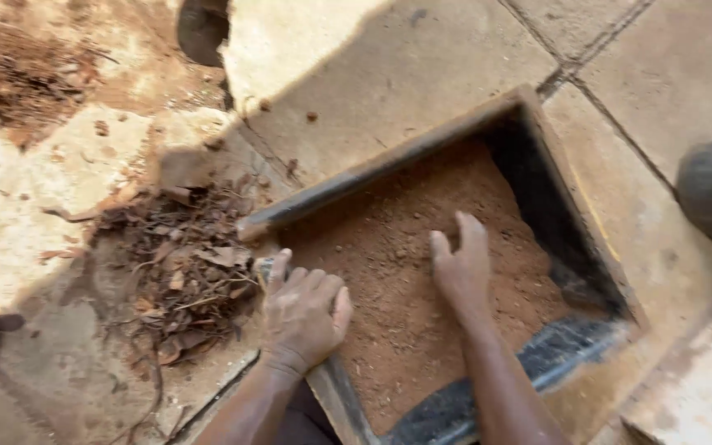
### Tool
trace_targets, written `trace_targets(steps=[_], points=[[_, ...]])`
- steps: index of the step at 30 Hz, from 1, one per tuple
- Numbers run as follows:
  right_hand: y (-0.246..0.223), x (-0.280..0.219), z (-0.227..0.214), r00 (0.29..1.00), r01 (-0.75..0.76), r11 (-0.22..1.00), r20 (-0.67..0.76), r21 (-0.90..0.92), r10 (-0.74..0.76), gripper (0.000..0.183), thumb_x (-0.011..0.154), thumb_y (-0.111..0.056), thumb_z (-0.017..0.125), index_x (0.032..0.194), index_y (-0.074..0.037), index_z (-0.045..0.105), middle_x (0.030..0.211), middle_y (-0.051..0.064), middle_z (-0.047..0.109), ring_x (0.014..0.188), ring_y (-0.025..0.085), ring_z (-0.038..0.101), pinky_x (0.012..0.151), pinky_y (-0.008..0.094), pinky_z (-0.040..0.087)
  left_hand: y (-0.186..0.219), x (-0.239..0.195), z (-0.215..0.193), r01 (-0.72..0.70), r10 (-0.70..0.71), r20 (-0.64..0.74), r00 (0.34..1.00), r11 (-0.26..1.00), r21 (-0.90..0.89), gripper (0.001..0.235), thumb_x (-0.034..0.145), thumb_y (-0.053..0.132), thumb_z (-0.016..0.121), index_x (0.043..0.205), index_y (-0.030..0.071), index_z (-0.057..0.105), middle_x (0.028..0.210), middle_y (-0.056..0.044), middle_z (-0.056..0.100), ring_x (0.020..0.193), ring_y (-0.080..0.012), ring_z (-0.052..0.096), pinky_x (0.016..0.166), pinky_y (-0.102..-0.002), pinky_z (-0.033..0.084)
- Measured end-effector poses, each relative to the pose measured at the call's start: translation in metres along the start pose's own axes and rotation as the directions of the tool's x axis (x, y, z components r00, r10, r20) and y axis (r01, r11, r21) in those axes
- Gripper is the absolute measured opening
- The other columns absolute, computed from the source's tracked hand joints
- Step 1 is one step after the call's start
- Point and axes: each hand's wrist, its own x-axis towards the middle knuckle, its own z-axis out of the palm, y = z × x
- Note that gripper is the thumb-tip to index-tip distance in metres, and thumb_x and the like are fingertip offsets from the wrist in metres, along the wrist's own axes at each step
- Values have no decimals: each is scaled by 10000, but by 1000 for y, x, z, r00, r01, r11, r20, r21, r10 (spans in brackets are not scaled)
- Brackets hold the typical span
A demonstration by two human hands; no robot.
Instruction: Sifting through soil by hand in a wooden frame to remove debris and leveling it with a wooden bar for casting preparation.
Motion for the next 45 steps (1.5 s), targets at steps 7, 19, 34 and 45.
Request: trace_targets(steps=[7, 19, 34, 45], points=[[5, -95, 50, 689, 705, 667, 458, -242, -562, 614, 964, -359, 616, 1475, -23, 570, 1691, 270, 345, 1557, 529, 273, 1209, 714, 220, 10, -1, -7, -23, 23, -14, 1000, 999, 38, 102, 894, 193, 688, 848, 148, 768, 815, -27, 750, 738, -223, 666, 1222, -467, 368], [57, -82, -32, 902, 305, 833, 421, -461, -97, 306, 1019, -215, 573, 1254, -94, 728, 1412, 112, 558, 1050, 255, 629, 915, 441, 618, 10, 3, -1, 0, -6, 49, 999, 992, 126, 163, 920, 198, 649, 818, 182, 775, 815, 13, 770, 730, -182, 649, 1266, -452, 339], [56, -123, 14, 833, 250, 866, 552, -432, 35, 625, 880, -394, 806, 1451, -228, 613, 1255, 92, 635, 1143, 384, 713, 903, 548, 632, -10, -9, 25, -111, 126, -119, 985, 986, 126, 165, 908, 316, 658, 787, 212, 699, 701, -49, 647, 719, -226, 672, 1246, -519, 354], [83, -62, -83, 968, 248, 932, 104, -263, -228, 307, 1037, -154, 601, 1285, -183, 779, 1186, 98, 804, 1147, 317, 747, 939, 439, 600, -12, -9, 23, -94, 109, -102, 989, 985, 145, 168, 926, 310, 656, 793, 217, 701, 715, -44, 655, 733, -223, 675, 1263, -500, 360]])
